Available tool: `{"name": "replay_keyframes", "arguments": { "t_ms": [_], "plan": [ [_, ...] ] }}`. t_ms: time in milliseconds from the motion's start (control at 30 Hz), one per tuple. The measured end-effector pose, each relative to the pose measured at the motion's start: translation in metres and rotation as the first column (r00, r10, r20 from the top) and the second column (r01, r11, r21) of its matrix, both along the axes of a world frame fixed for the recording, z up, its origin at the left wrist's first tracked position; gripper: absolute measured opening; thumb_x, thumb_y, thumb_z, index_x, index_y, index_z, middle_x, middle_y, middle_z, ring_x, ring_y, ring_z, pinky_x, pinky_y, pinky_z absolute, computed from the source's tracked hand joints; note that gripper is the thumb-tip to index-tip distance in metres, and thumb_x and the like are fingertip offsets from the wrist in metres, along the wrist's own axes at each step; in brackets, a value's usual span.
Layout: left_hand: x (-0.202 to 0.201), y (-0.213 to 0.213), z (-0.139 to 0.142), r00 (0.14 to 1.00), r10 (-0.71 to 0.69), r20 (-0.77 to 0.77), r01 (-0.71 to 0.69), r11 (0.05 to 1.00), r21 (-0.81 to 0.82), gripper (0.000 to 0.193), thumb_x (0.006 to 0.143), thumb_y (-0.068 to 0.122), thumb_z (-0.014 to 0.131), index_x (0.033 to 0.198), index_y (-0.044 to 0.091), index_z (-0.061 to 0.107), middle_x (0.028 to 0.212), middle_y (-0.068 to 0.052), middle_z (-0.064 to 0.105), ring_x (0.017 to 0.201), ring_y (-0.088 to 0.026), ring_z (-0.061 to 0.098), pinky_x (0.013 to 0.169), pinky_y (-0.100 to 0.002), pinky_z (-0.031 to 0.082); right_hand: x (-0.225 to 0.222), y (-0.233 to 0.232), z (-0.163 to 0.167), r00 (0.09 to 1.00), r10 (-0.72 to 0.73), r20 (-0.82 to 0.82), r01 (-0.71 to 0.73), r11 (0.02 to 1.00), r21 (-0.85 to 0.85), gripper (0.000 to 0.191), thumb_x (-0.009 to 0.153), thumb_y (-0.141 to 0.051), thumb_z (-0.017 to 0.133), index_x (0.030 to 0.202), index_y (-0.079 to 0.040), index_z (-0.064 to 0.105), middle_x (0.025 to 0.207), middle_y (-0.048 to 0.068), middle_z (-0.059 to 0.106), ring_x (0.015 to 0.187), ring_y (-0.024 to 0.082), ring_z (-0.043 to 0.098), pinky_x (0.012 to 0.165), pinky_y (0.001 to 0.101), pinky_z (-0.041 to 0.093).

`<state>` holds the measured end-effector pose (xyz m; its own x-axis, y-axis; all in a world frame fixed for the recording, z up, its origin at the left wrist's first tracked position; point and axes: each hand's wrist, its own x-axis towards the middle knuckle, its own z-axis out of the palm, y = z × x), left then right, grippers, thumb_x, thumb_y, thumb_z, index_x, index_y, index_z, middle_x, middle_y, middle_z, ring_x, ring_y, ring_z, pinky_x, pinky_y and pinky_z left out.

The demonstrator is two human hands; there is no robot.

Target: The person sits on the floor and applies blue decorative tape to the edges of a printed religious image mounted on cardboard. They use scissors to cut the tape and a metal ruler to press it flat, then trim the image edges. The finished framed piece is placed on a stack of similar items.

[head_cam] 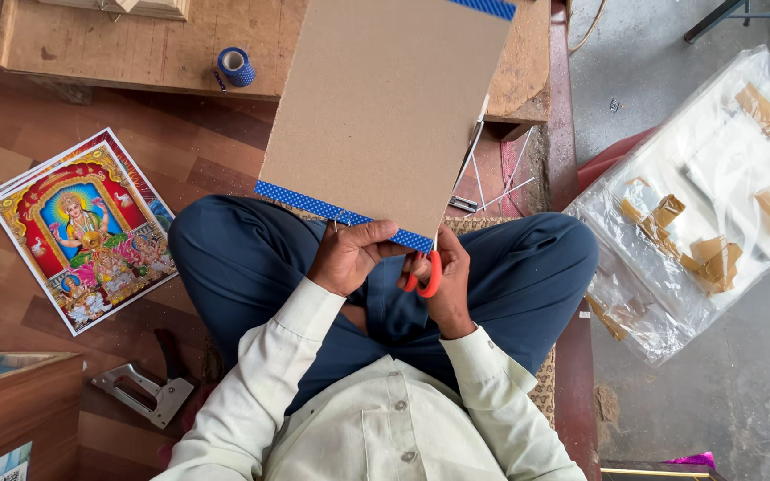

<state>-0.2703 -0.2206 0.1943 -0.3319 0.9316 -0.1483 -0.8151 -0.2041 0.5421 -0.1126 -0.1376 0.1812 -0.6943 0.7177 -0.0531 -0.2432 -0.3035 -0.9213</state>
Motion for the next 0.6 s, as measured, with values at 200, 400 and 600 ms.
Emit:
{"name": "replay_keyframes", "arguments": {
  "t_ms": [200,400,600],
  "plan": [
    [0.0034,-0.0013,-0.0031,1.000,-0.006,-0.013,0.006,1.000,0.010,0.025,0.096,-0.001,0.068,0.120,-0.006,0.063,0.105,-0.020,0.072,0.096,-0.032,0.075,0.083,-0.050,0.065,-0.0022,0.0055,0.0070,0.999,-0.032,0.005,0.032,0.999,0.021,0.090,0.078,-0.055,0.088,0.135,0.007,0.055,0.087,0.008,0.068,0.066,0.015,0.067,0.057,0.0284,0.059],
    [0.0001,-0.0062,-0.0083,0.996,-0.036,-0.077,0.034,0.999,-0.032,0.028,0.094,0.000,0.068,0.120,-0.007,0.063,0.107,-0.020,0.075,0.098,-0.031,0.076,0.086,-0.050,0.066,-0.0064,0.0047,0.0090,0.997,-0.073,0.035,0.071,0.996,0.047,0.084,0.078,-0.049,0.087,0.134,0.006,0.057,0.086,0.008,0.069,0.059,0.014,0.066,0.051,0.0265,0.056],
    [-0.0017,-0.0057,-0.0017,0.990,-0.022,-0.141,0.021,1.000,-0.006,0.029,0.094,0.000,0.068,0.122,-0.005,0.063,0.107,-0.021,0.075,0.097,-0.032,0.076,0.084,-0.050,0.066,-0.0104,0.0009,0.0045,0.993,-0.113,0.046,0.112,0.993,0.024,0.067,0.085,-0.033,0.088,0.128,0.009,0.060,0.092,0.012,0.071,0.059,0.014,0.063,0.047,0.0278,0.053]
  ]
}}
